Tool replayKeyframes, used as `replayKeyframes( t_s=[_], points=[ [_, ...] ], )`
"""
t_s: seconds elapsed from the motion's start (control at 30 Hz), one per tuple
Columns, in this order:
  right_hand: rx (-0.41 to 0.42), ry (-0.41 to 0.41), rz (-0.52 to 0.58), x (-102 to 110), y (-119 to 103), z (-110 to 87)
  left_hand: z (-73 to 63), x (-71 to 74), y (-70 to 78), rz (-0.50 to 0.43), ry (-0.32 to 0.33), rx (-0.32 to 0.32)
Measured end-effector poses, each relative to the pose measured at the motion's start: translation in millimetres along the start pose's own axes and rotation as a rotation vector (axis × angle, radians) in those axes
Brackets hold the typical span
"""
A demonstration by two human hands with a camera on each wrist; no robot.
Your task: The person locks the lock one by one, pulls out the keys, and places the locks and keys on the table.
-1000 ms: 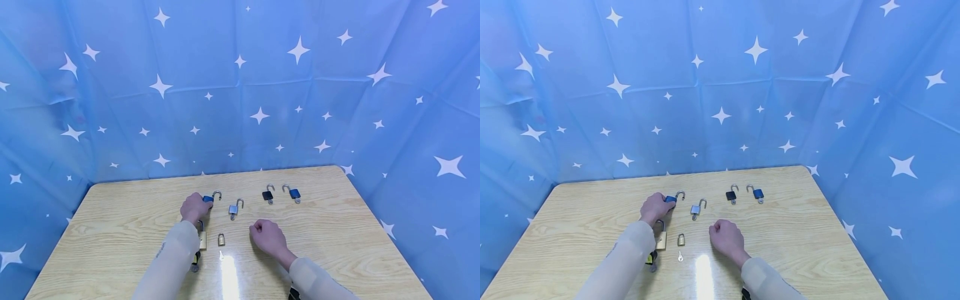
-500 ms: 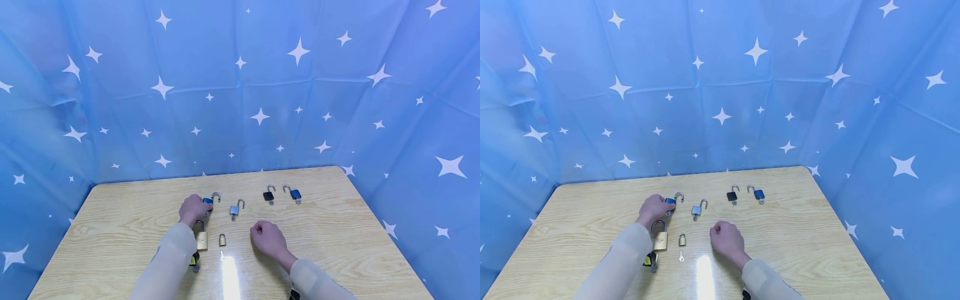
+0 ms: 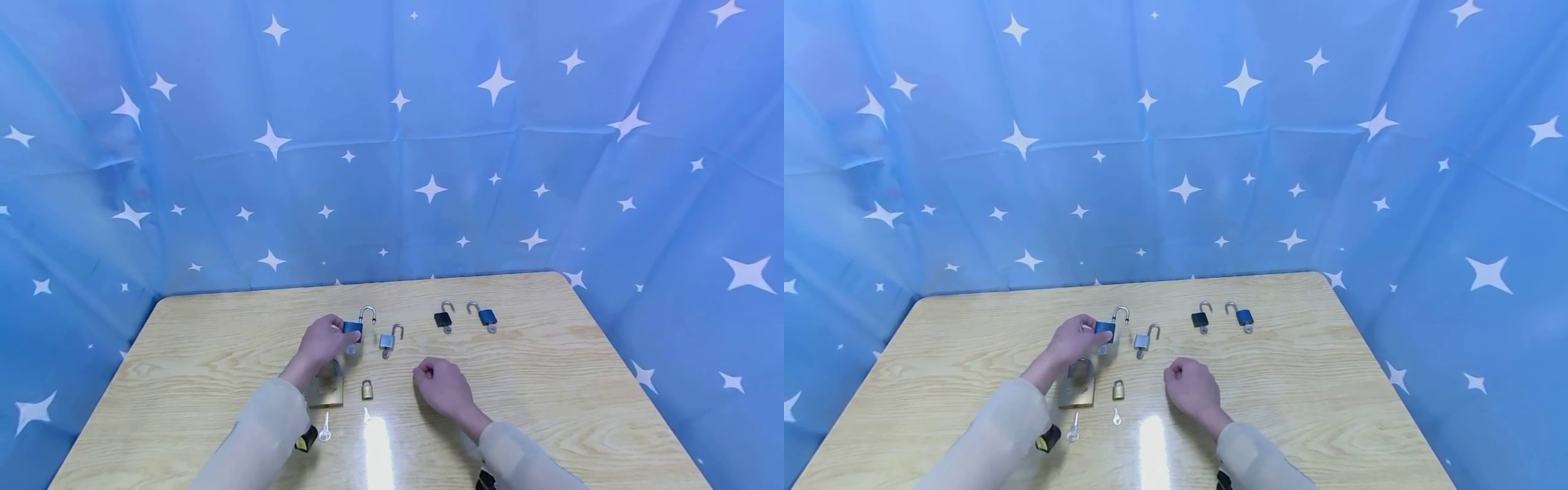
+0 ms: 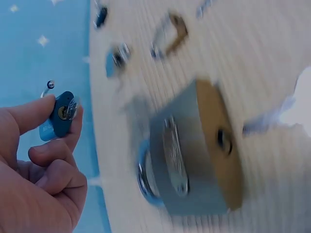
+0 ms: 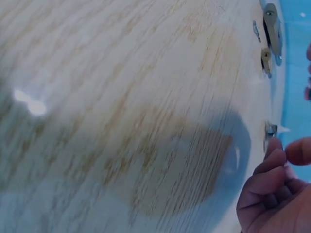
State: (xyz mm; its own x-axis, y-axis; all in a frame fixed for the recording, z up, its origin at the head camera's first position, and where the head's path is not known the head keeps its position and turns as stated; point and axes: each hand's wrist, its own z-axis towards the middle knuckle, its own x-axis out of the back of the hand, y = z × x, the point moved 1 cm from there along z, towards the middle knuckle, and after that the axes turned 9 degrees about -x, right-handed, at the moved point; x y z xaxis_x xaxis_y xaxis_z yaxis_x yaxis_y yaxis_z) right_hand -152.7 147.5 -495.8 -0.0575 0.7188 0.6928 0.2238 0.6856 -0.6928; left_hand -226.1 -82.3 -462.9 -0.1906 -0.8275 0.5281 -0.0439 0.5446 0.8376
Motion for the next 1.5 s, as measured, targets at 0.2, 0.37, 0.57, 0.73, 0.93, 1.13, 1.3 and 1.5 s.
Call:
replayKeyframes(
  t_s=[0.2,0.37,0.57,0.73,0.93,1.13,1.3,1.5],
  points=[
    [-0.008,0.014,0.014,4,1,2.8,-26.4,-13.1,14.5,-0.154,-0.091,-0.040],
    [-0.018,0.010,0.049,9,0,5.3,-41.3,-29.5,18.1,-0.218,-0.136,-0.042],
    [-0.035,-0.007,0.102,14,3,7.8,-54.9,-51.9,20.3,-0.258,-0.161,-0.090],
    [-0.006,-0.053,0.141,18,6,8.8,-60.0,-67.4,16.5,-0.299,-0.159,-0.095],
    [-0.012,-0.110,0.279,25,5,10.1,-61.0,-77.5,11.6,-0.390,-0.164,-0.087],
    [-0.064,-0.175,0.420,30,7,13.5,-62.3,-79.4,11.1,-0.406,-0.166,-0.089],
    [-0.067,-0.228,0.502,33,8,14.5,-64.5,-79.2,10.0,-0.403,-0.161,-0.115],
    [-0.040,-0.330,0.591,32,6,14.8,-64.5,-79.4,8.0,-0.372,-0.145,-0.097]
  ],
)
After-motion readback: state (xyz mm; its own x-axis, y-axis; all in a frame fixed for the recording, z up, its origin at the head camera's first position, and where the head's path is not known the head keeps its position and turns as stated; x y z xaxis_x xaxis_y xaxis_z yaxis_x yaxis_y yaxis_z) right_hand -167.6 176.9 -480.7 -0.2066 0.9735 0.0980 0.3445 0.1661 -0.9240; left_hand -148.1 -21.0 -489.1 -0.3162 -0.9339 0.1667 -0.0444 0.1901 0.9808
